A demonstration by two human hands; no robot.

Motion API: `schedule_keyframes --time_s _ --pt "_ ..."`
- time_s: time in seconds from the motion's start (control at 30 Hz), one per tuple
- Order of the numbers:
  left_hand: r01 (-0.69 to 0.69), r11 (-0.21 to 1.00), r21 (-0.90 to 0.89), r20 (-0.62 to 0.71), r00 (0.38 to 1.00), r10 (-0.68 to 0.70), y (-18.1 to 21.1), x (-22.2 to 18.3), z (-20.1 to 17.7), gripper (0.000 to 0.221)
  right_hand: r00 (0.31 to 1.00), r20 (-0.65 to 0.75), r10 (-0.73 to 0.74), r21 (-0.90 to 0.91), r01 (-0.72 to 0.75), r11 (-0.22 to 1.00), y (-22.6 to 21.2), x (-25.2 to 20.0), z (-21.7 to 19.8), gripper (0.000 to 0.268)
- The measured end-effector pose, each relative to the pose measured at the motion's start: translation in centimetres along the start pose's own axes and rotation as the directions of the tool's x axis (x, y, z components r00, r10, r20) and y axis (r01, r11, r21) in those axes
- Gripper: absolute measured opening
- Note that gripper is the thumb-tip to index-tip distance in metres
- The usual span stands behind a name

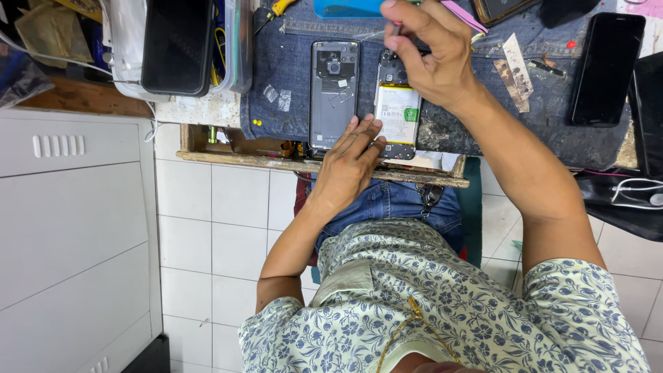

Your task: The person disassembles a mobile phone using a screwdriver and a prying tool, removes the battery and screws from the internal frame, and then separates the motherboard and components from the chassis.

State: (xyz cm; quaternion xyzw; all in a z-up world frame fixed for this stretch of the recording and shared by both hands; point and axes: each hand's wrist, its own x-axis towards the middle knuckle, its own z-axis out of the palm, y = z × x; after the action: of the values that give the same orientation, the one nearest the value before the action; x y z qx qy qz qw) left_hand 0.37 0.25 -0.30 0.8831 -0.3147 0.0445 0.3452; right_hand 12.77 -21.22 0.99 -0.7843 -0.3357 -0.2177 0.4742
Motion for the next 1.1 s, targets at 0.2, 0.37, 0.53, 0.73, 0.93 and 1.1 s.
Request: schedule_keyframes --time_s 0.2,0.37,0.53,0.73,0.93,1.1 --pt "-0.033 0.998 0.054 -0.019 0.999 0.034 0.5 0.0 0.8 0.035 1.000 0.019 -0.006 0.007 0.005 1.000 0.1 0.5 -0.3 0.046" --pt "-0.043 0.996 0.076 -0.032 0.998 0.045 0.2 0.1 1.2 0.034 0.998 0.018 -0.055 -0.219 0.058 0.974 -0.8 0.7 -0.6 0.052" --pt "-0.048 0.997 0.066 -0.051 0.997 0.051 0.2 -0.4 1.4 0.030 0.997 0.072 -0.003 0.006 0.002 1.000 -0.9 0.5 -0.7 0.053" --pt "-0.066 0.995 0.079 -0.032 0.997 0.069 0.4 -0.7 1.1 0.032 0.994 0.091 -0.055 0.024 0.053 0.998 -1.2 0.6 -0.9 0.053" --pt "-0.011 1.000 0.017 -0.035 0.999 0.011 0.6 -0.8 1.2 0.033 0.994 0.112 0.007 -0.007 -0.007 1.000 -1.0 0.1 -0.9 0.056" --pt "-0.004 1.000 0.012 -0.048 0.999 0.004 0.5 -0.9 1.5 0.033 0.996 0.088 -0.008 -0.001 0.008 1.000 -1.1 0.0 -0.7 0.057"
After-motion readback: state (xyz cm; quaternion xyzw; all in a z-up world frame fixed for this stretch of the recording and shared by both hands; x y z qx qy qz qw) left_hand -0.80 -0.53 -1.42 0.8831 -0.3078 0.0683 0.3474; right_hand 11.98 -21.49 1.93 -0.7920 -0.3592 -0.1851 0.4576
